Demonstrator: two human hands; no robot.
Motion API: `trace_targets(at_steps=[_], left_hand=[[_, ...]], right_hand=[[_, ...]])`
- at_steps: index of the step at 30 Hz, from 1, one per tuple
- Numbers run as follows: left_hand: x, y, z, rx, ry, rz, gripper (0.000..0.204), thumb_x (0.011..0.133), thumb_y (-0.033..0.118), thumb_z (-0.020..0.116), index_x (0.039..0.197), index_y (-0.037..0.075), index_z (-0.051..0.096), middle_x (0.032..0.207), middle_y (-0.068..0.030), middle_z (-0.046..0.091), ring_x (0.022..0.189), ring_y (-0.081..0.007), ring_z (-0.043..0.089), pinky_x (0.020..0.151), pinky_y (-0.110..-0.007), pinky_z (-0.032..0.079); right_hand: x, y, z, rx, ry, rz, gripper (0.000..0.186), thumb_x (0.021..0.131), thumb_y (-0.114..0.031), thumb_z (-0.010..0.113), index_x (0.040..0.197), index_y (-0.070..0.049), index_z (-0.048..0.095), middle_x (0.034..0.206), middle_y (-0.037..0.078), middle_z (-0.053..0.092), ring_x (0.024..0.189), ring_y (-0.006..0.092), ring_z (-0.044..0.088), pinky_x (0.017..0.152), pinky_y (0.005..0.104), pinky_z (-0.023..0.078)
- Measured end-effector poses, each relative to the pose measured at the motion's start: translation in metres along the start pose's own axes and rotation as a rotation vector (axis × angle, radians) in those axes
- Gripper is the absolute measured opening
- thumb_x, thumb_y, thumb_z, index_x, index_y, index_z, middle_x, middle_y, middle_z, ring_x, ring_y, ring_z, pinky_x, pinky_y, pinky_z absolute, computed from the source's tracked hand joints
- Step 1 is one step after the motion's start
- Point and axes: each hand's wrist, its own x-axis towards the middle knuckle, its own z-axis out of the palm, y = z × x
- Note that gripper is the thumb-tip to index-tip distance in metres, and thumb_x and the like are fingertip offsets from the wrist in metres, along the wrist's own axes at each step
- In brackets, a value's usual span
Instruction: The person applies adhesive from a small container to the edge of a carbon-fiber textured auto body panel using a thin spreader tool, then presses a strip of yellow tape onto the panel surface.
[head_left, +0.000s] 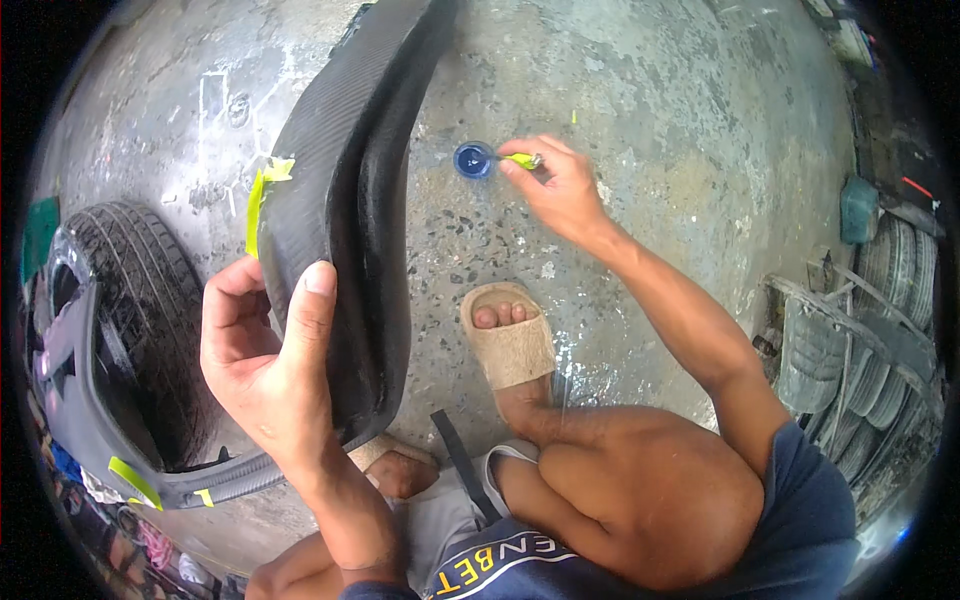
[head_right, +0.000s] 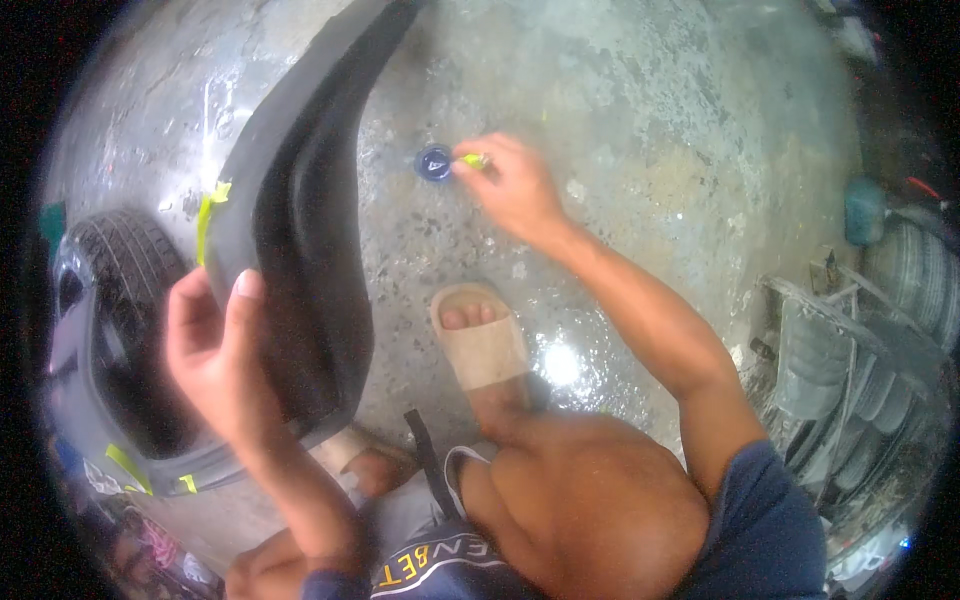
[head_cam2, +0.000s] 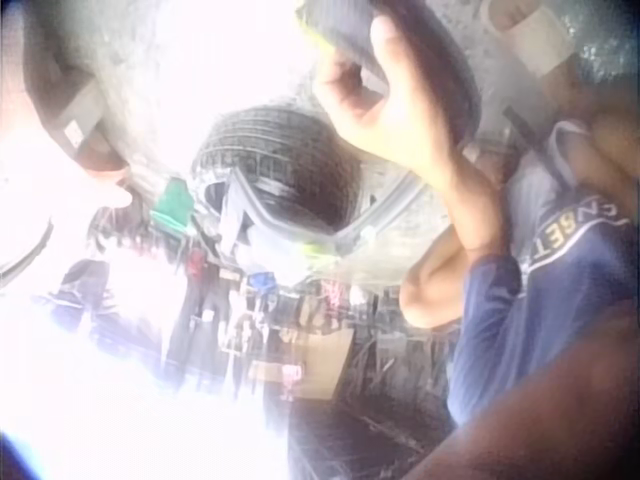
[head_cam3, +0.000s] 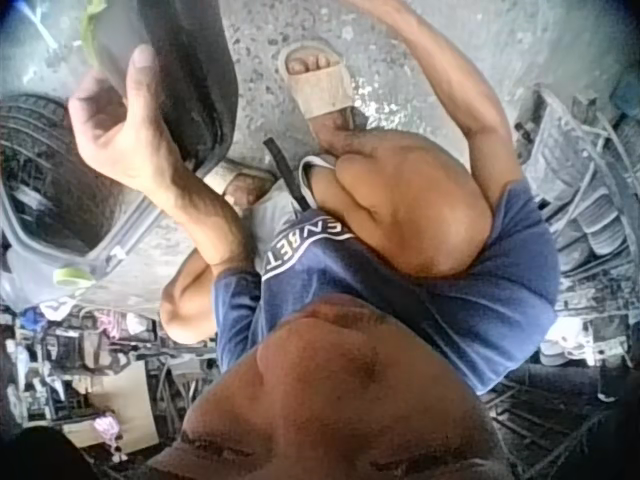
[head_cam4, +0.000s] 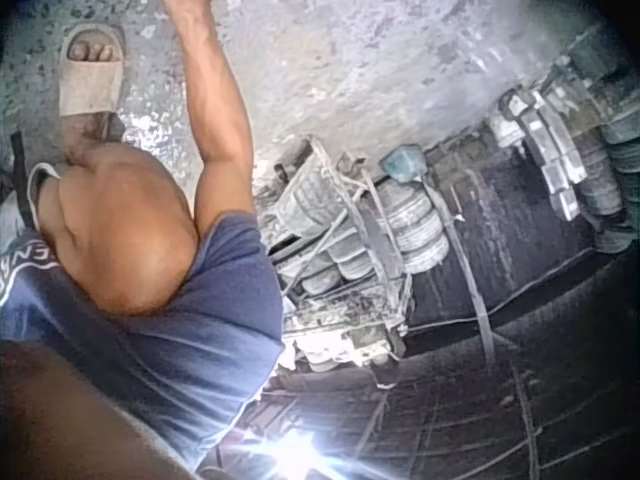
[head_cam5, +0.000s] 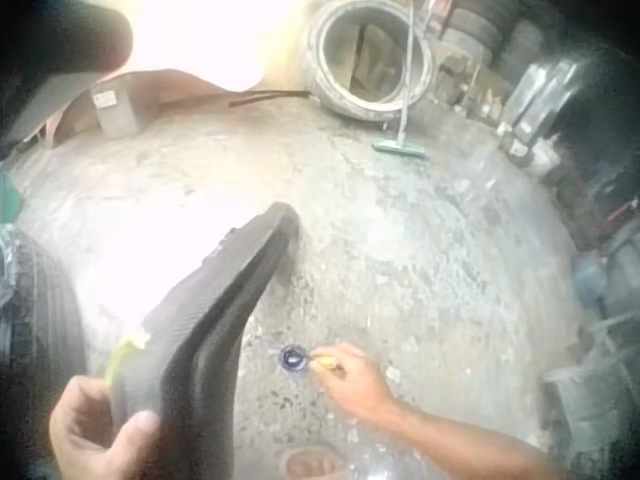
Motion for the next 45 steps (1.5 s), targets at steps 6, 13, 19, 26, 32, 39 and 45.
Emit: trace_targets(at_steps=[6,13,19,26,32,39,45], left_hand=[[0.0,0.001,0.0,0.008,0.01,-0.007,0.022,0.088,0.005,0.076,0.107,0.0,0.066,0.098,-0.0029,0.069,0.086,-0.008,0.061,0.08,-0.021,0.047],[0.0,0.001,0.001,0.014,0.003,0.017,0.023,0.088,0.005,0.076,0.108,-0.001,0.066,0.099,-0.0035,0.069,0.088,-0.0092,0.062,0.083,-0.022,0.047],[0.0,0.001,0.001,-0.005,-0.016,0.018,0.023,0.088,0.004,0.076,0.108,-0.001,0.066,0.101,-0.0038,0.069,0.09,-0.0092,0.062,0.085,-0.022,0.047],[0.0,-0.001,-0.001,-0.029,-0.007,0.008,0.024,0.088,0.003,0.076,0.108,0.0,0.065,0.101,-0.0037,0.069,0.091,-0.0094,0.062,0.086,-0.022,0.046],[0.0,0.0,0.0,-0.016,-0.016,0.023,0.024,0.087,0.003,0.076,0.108,0.0,0.065,0.102,-0.0036,0.069,0.091,-0.0092,0.062,0.086,-0.022,0.047],[0.0,0.001,-0.001,-0.032,-0.02,0.017,0.024,0.088,0.002,0.076,0.109,-0.001,0.065,0.102,-0.0039,0.069,0.091,-0.0093,0.062,0.086,-0.023,0.047],[0.0,0.0,0.0,-0.008,-0.019,0.019,0.024,0.088,0.001,0.075,0.11,-0.001,0.064,0.103,-0.0044,0.069,0.093,-0.0095,0.062,0.087,-0.023,0.047]], right_hand=[[-0.002,0.0,-0.002,-0.029,-0.002,-0.03,0.018,0.091,-0.015,0.074,0.107,-0.007,0.073,0.092,0.005,0.068,0.083,0.0138,0.063,0.069,0.027,0.049],[0.001,-0.002,-0.003,0.059,0.003,-0.04,0.018,0.092,-0.014,0.073,0.107,-0.006,0.072,0.094,0.006,0.068,0.083,0.0129,0.063,0.072,0.0263,0.049],[0.001,0.001,-0.005,-0.014,0.003,0.014,0.018,0.092,-0.015,0.072,0.108,-0.006,0.072,0.096,0.006,0.068,0.084,0.0139,0.063,0.073,0.0273,0.049],[0.003,-0.007,-0.006,-0.063,-0.025,-0.009,0.019,0.091,-0.016,0.073,0.108,-0.007,0.072,0.093,0.007,0.068,0.082,0.0155,0.063,0.071,0.0282,0.049],[0.0,0.004,0.0,0.021,0.005,0.006,0.019,0.092,-0.017,0.073,0.108,-0.006,0.072,0.094,0.005,0.068,0.081,0.011,0.061,0.07,0.0253,0.048],[0.001,0.004,0.001,0.091,-0.034,0.114,0.019,0.094,-0.017,0.071,0.109,-0.005,0.072,0.095,0.0,0.067,0.081,0.0076,0.059,0.072,0.0242,0.048],[-0.002,0.008,0.002,0.129,-0.028,0.168,0.019,0.095,-0.018,0.07,0.109,-0.005,0.072,0.094,-0.001,0.066,0.081,0.0056,0.057,0.071,0.0238,0.048]])
